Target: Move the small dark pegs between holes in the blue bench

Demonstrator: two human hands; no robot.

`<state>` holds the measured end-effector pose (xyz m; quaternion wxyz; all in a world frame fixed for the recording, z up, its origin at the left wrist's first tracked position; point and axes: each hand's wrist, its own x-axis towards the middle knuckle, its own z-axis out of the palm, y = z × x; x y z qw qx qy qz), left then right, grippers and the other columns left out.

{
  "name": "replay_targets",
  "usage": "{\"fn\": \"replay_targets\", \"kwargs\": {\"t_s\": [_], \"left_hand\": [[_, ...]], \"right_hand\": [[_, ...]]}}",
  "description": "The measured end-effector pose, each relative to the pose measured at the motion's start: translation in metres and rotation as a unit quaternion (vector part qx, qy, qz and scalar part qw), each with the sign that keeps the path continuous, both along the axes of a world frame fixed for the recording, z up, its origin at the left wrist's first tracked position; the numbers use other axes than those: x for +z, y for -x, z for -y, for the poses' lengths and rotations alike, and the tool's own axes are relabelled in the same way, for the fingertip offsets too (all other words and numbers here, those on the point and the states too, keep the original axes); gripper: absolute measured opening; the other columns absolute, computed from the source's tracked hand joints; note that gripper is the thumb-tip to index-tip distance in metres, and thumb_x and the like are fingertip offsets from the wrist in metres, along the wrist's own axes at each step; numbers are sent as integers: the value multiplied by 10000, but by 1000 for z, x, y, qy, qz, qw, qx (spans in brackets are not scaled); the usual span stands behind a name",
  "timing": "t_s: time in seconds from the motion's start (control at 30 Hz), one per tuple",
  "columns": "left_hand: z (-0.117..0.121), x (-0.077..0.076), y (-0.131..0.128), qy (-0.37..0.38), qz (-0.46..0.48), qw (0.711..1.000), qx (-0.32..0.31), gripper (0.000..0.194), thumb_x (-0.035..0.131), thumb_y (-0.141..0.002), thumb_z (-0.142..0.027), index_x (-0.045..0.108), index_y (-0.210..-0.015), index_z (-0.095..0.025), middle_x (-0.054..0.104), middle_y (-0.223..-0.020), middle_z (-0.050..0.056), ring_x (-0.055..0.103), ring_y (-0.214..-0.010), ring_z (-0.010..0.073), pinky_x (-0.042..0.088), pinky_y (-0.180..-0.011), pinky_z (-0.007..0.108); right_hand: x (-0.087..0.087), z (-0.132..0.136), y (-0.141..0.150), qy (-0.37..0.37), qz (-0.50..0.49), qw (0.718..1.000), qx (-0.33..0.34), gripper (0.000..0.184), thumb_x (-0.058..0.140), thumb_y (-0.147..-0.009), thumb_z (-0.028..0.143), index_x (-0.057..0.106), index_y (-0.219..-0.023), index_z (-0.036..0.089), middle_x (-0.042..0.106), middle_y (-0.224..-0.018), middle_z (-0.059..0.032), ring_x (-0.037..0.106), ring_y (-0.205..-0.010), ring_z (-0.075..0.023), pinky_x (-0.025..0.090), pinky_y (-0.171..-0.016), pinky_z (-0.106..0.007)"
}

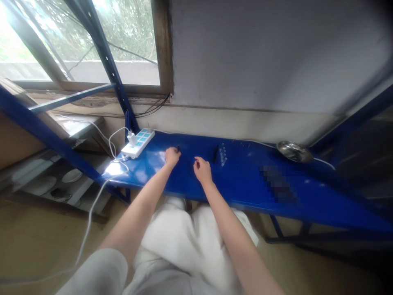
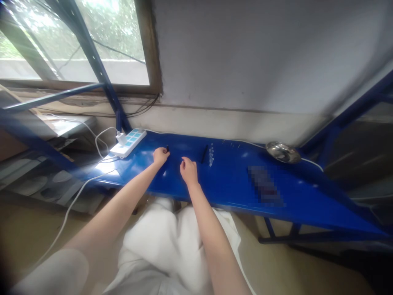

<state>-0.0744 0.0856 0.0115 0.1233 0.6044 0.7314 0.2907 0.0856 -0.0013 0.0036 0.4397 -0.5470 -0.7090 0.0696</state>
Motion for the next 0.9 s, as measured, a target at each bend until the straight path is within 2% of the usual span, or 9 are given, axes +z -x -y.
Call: {"fn": "replay_targets", "kwargs": {"t_s": [0.5,0.77,0.9], "left_hand": [[1,1,-1,20,-15,999,22,177,595,-680,-320,689,-793,-223,700,-858,53,621,-869,224,421,-758,301],[10,10,5,33,-28,999,1,203,644,-660,-382,659,-768,-212,688,-887,55,600,-888,228,406,-771,305],[22,18,14,32,-62,997,-23,212,617,-698,-394,638,-757,-191,670,-876,68,582,-884,235,399,-782,325]], "right_hand": [[-1,-1,0,2,1,1000,-5,330,339,-858,223,594,-1055,149,662,-990,-119,616,-894,-212,438,-834,-391],[-3,-3,0,-3,12,1000,-6,324,341,-859,209,587,-1058,139,658,-1011,-119,618,-893,-205,430,-847,-387],[0,-2,0,1,14,1000,-3,316,352,-850,206,591,-1045,140,661,-1004,-118,621,-887,-208,433,-842,-392]]}}
